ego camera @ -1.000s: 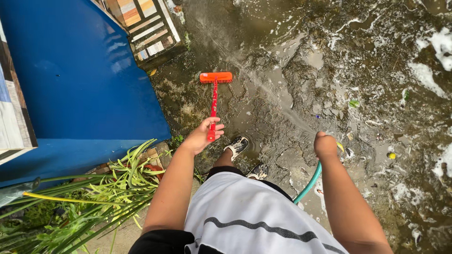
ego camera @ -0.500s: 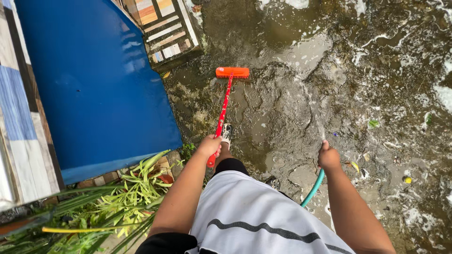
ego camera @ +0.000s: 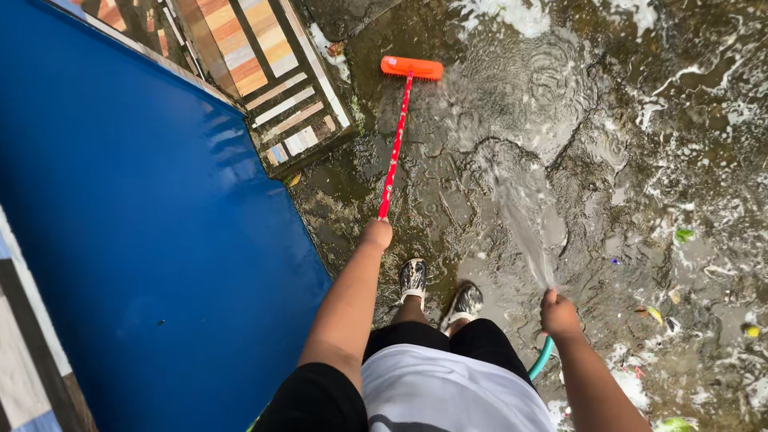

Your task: The person washes a concrete floor outdoors by spraying it with a hose and scrubbing with a small brush and a large push broom.

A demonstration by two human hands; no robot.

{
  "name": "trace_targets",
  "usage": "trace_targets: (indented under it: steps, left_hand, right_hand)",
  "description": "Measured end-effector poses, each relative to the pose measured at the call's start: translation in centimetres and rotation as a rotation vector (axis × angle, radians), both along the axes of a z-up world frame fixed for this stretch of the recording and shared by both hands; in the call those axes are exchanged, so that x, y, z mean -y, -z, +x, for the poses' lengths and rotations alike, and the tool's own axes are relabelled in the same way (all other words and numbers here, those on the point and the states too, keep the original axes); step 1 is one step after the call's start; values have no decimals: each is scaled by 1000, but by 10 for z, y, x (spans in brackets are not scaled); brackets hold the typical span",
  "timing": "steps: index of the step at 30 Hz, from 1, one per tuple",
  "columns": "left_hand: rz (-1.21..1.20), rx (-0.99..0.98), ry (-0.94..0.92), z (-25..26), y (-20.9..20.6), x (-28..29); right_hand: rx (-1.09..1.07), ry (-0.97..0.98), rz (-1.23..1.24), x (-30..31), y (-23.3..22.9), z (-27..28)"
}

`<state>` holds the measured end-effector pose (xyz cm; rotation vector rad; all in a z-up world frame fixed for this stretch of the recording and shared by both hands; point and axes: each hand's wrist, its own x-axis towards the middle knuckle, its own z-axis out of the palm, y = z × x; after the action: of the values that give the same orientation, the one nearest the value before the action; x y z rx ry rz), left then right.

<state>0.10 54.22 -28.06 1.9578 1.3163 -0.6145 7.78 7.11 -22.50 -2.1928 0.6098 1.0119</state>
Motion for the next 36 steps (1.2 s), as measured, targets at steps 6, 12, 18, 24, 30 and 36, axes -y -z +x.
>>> trace_targets:
  steps: [6, 12, 18, 24, 30, 36]
  left_hand:
    - [75, -310, 86, -185, -36, 9]
    - [4, -197, -120, -51, 37, -22]
    - [-30, -266, -137, -86, 27, 8]
    - [-15, -270, 78, -98, 25, -7]
    - [14, -112, -99, 50, 35, -87]
    - [-10, -373, -6, -190, -41, -54]
  right_hand:
    - [-1, -159, -164, -27, 29, 14]
    - [-77, -276, -158, -55, 57, 35]
    - [9, -403, -113, -90, 105, 63]
    - [47, -459, -111, -126, 121, 105]
    - [-1, -437, -168, -175, 110, 133]
    - [105, -509, -251, -185, 141, 130]
